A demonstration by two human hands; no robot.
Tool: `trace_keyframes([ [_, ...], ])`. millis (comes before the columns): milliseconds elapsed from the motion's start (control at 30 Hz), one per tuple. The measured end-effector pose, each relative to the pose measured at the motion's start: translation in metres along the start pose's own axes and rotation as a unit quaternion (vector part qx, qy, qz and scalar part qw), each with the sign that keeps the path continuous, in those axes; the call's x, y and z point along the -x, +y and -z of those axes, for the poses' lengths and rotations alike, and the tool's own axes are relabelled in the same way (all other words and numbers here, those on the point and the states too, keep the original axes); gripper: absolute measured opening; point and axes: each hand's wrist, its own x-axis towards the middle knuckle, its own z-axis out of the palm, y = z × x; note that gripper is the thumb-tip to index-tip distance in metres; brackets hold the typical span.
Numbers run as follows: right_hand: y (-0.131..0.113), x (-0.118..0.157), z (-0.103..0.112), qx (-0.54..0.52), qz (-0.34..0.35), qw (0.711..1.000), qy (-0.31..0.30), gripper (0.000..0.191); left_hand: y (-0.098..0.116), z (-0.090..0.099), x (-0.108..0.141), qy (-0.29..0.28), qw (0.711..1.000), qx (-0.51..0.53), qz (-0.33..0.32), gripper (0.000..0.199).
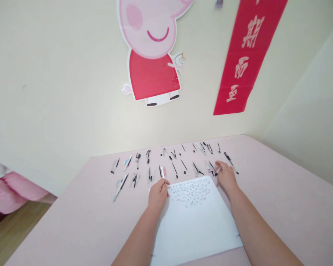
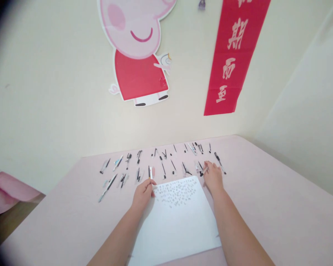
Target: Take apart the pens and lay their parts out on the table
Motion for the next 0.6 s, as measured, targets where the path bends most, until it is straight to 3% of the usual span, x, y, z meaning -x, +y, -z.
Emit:
trace_keyframes([
  [233,-0.002,0.002,0.0,0.015,0.005,0.999,-0.047,0.038,0.0,0.0,0.001,0.004,1.0,0.001,0.006,0.023],
  [600,-0.015,0.004,0.012,0.022,-0.018,0.999,-0.021,0.043,-0.003,-0.001,0.001,0.006,1.0,0.019,-0.023,0.026],
])
